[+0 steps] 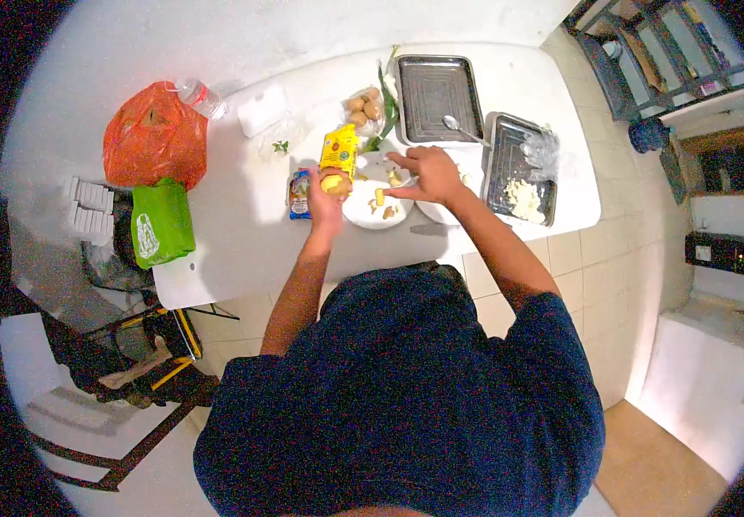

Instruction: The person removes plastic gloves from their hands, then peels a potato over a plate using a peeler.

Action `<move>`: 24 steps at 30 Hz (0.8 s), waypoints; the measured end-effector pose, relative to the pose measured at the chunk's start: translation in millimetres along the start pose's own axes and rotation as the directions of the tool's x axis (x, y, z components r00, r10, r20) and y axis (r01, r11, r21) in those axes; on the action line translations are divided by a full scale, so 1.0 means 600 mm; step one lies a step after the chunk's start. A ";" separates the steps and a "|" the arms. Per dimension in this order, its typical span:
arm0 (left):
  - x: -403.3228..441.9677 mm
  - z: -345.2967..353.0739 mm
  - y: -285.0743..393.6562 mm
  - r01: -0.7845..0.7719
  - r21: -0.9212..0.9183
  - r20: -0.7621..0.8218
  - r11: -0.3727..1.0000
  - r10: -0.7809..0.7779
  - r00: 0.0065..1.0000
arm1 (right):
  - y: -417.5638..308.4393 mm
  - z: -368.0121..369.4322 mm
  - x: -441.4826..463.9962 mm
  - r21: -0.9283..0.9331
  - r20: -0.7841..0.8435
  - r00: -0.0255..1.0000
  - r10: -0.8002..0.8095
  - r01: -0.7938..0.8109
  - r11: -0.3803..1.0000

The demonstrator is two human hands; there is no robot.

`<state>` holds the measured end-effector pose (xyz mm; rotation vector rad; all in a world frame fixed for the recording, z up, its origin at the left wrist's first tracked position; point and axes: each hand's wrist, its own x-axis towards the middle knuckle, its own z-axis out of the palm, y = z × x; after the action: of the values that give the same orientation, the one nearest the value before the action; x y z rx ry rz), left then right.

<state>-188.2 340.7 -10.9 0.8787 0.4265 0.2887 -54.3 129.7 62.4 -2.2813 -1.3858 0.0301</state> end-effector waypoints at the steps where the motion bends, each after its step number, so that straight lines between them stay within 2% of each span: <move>1: 0.003 0.000 0.011 0.020 0.095 -0.038 0.995 -0.017 0.999 | 0.007 -0.005 -0.001 0.012 -0.021 1.000 0.013 -0.013 1.000; 4: 0.012 0.016 0.021 0.084 0.240 -0.098 0.967 -0.062 0.993 | -0.010 -0.013 0.002 0.009 -0.049 0.999 0.003 -0.003 1.000; 6: 0.018 0.025 0.013 0.109 0.138 -0.101 0.984 -0.096 0.990 | -0.019 -0.006 0.015 0.040 -0.081 0.997 -0.012 0.015 0.999; 7: 0.020 0.029 0.006 0.124 0.110 -0.118 0.986 -0.111 0.987 | -0.025 0.000 0.021 0.041 -0.042 0.999 0.007 -0.006 0.999; 10: 0.021 0.025 -0.008 0.195 -0.047 -0.103 0.980 -0.199 0.975 | -0.044 0.015 0.038 0.049 -0.186 0.976 -0.113 0.124 0.991; 13: 0.015 0.050 -0.009 0.252 -0.248 -0.161 0.936 -0.296 0.941 | -0.068 0.011 0.044 0.030 -0.103 0.989 -0.110 0.114 0.993; 16: 0.018 0.028 -0.015 0.320 -0.337 -0.031 0.886 -0.350 0.936 | -0.076 0.017 0.048 0.000 -0.044 0.994 -0.101 0.101 0.995; 19: 0.020 0.036 -0.020 0.308 -0.314 -0.132 0.898 -0.362 0.923 | -0.076 0.017 0.052 -0.029 -0.056 0.990 -0.126 0.125 0.992; 22: 0.026 0.037 -0.022 0.270 -0.341 -0.108 0.900 -0.323 0.940 | -0.076 0.012 0.056 -0.068 -0.029 0.992 -0.124 0.122 0.990; 24: 0.026 0.040 -0.023 0.238 -0.275 -0.162 0.932 -0.289 0.943 | -0.075 0.011 0.056 -0.081 -0.017 0.991 -0.135 0.133 0.988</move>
<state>-162.6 322.5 -12.2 0.5353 0.6744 0.1765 -77.0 177.7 81.6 -2.2388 -1.5511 -0.0950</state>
